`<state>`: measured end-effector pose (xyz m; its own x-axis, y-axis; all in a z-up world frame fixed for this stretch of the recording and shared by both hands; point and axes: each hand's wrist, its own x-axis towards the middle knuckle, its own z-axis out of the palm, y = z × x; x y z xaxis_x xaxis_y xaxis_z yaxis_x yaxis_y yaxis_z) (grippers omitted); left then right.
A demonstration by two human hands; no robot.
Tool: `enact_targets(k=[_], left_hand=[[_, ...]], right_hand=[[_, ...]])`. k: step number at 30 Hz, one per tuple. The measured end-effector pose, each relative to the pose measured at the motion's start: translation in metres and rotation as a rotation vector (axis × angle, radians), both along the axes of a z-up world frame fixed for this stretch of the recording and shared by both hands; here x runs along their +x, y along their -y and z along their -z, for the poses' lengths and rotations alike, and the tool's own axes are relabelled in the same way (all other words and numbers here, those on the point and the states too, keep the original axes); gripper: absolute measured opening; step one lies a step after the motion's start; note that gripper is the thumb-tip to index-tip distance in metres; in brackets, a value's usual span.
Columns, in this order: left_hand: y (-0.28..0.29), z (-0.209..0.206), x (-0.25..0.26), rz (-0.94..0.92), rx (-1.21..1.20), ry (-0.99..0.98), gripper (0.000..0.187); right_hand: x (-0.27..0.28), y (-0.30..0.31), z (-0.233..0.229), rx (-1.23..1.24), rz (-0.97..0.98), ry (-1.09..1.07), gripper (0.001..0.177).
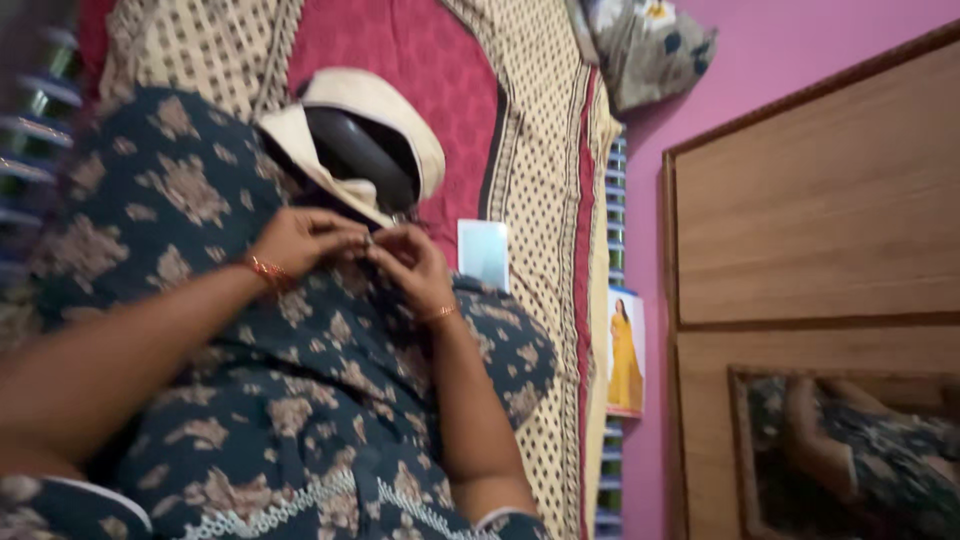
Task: The person disassembles and adjusts components of a safety helmet, including removing and handling the internal harness, and using metal wrenches to tighten or manipulate small fasteners on the helmet shell.
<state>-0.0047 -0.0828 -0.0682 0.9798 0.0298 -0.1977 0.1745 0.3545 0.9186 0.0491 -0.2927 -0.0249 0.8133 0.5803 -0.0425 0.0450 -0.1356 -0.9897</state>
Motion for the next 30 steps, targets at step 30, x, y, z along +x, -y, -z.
enact_targets(k=[30], left_hand=[[-0.004, 0.005, 0.006, 0.037, -0.086, 0.046, 0.022]], right_hand=[[-0.014, -0.012, -0.018, -0.146, 0.126, -0.006, 0.013]])
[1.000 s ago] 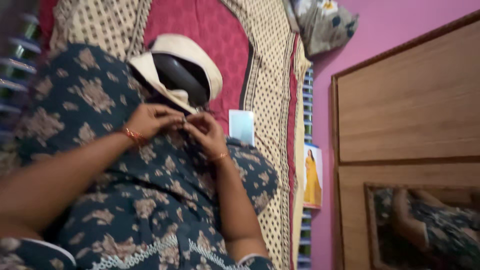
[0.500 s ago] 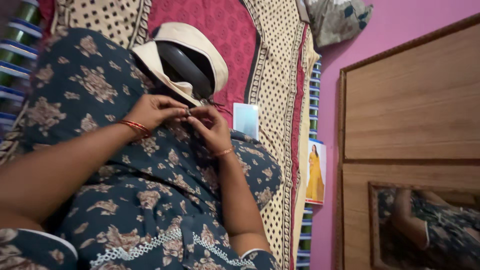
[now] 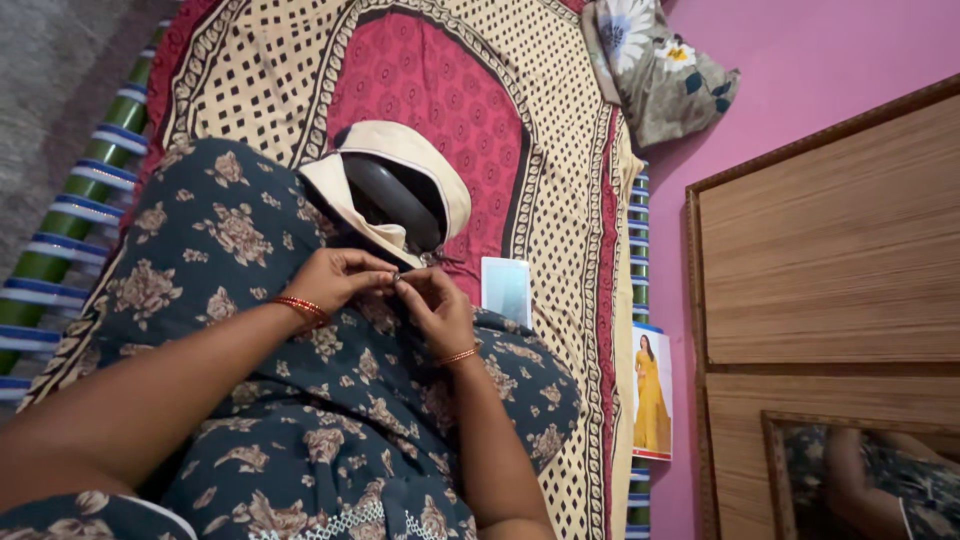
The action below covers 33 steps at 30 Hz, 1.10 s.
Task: The person disassembles and adjusts components of a safety helmet, including removing and handling the internal harness, and using metal wrenches to tighten or manipulate small fasteners on the helmet shell.
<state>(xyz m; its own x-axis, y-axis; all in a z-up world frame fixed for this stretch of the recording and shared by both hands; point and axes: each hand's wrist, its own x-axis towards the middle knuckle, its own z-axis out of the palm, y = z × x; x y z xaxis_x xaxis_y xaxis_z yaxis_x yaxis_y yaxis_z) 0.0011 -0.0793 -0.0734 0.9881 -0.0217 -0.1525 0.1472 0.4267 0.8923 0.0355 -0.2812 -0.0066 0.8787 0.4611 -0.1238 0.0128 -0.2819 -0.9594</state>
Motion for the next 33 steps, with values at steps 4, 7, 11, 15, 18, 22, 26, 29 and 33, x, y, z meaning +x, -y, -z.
enact_targets(k=[4, 7, 11, 15, 18, 22, 26, 29, 33], left_hand=[[0.0, -0.002, 0.001, -0.01, -0.039, -0.018, 0.021], [0.0, -0.003, 0.0, -0.015, -0.032, -0.018, 0.02], [-0.001, -0.006, 0.0, -0.01, -0.056, -0.038, 0.02], [-0.002, -0.007, -0.001, 0.0, -0.039, -0.046, 0.022], [0.0, -0.007, -0.001, 0.01, -0.021, -0.029, 0.022], [-0.001, -0.008, -0.001, 0.004, -0.043, -0.056, 0.022], [0.0, -0.009, -0.001, 0.001, -0.043, -0.047, 0.022], [0.0, -0.009, -0.001, -0.003, -0.031, -0.043, 0.022], [0.0, -0.013, -0.003, 0.009, -0.051, -0.066, 0.022]], right_hand=[[0.007, 0.003, 0.005, 0.2, -0.121, 0.192, 0.02], [0.005, 0.002, 0.007, 0.17, -0.069, 0.093, 0.027], [0.001, -0.002, -0.002, 0.121, -0.031, 0.115, 0.028], [-0.002, -0.004, -0.014, 0.187, -0.018, 0.21, 0.025], [-0.003, -0.004, -0.018, 0.312, 0.024, 0.05, 0.027], [0.001, -0.005, -0.016, 0.059, 0.039, 0.196, 0.028], [-0.002, -0.005, -0.016, 0.046, 0.0, 0.215, 0.033], [-0.002, -0.004, -0.018, 0.156, -0.028, 0.23, 0.034], [-0.002, -0.004, -0.02, -0.017, 0.022, 0.313, 0.034]])
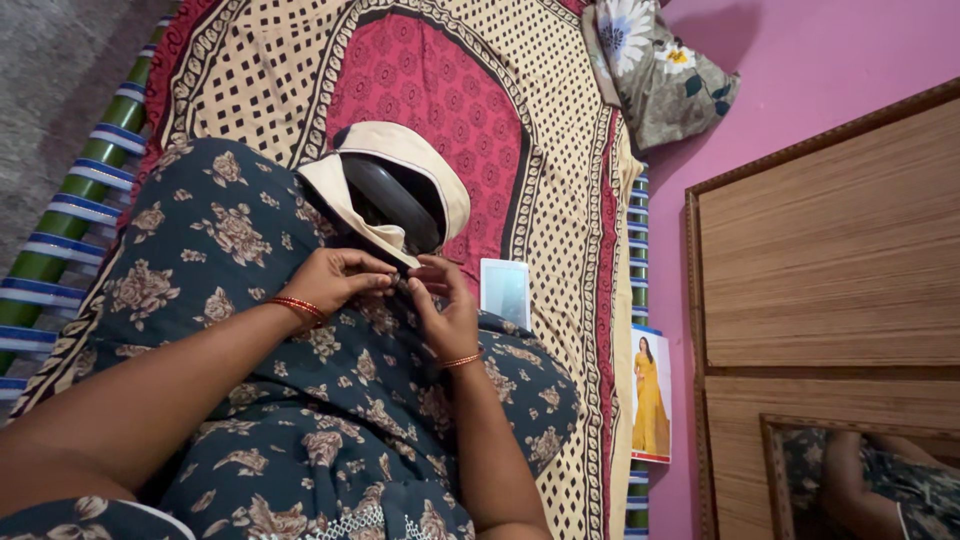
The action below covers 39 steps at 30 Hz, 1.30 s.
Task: The person disassembles and adjusts components of a safety helmet, including removing and handling the internal harness, and using metal wrenches to tighten or manipulate small fasteners on the helmet shell.
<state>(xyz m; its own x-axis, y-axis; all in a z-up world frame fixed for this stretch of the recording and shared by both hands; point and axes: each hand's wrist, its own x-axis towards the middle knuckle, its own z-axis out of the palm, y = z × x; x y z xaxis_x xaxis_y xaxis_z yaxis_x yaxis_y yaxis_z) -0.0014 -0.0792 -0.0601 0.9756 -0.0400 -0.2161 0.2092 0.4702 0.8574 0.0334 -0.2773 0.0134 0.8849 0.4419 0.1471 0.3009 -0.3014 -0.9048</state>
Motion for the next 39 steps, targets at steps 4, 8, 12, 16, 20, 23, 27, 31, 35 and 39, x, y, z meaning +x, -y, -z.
enact_targets(k=[4, 8, 12, 16, 20, 23, 27, 31, 35, 39], left_hand=[[0.0, 0.001, 0.0, -0.005, 0.047, 0.036, 0.021], [0.002, 0.008, 0.002, -0.006, 0.045, 0.053, 0.022], [0.0, 0.013, 0.005, 0.002, 0.014, 0.052, 0.022], [-0.001, 0.012, 0.005, 0.003, 0.004, 0.052, 0.023], [0.0, 0.01, 0.003, 0.006, 0.019, 0.058, 0.023], [-0.001, 0.01, 0.003, -0.002, 0.044, 0.07, 0.023], [0.0, 0.011, 0.004, 0.0, 0.005, 0.07, 0.023], [-0.001, 0.012, 0.005, -0.009, 0.072, 0.08, 0.023], [-0.002, 0.01, 0.005, -0.007, 0.057, 0.066, 0.024], [-0.002, 0.008, 0.004, 0.0, 0.024, 0.079, 0.024]], right_hand=[[-0.001, -0.005, -0.001, 0.016, -0.042, -0.074, 0.035], [-0.004, -0.003, -0.009, 0.078, -0.001, -0.053, 0.034], [-0.003, -0.006, -0.014, -0.01, 0.025, 0.005, 0.036], [-0.007, -0.009, -0.019, -0.021, 0.008, 0.056, 0.033], [-0.009, -0.006, -0.022, 0.01, 0.055, 0.082, 0.029], [-0.006, -0.009, -0.016, -0.073, 0.056, 0.075, 0.029], [-0.007, -0.006, -0.012, -0.185, 0.005, 0.064, 0.02], [-0.007, -0.008, -0.022, -0.11, -0.057, 0.251, 0.023], [-0.007, -0.01, -0.022, -0.119, -0.032, 0.059, 0.024], [-0.006, -0.007, -0.016, -0.3, 0.006, 0.18, 0.017]])
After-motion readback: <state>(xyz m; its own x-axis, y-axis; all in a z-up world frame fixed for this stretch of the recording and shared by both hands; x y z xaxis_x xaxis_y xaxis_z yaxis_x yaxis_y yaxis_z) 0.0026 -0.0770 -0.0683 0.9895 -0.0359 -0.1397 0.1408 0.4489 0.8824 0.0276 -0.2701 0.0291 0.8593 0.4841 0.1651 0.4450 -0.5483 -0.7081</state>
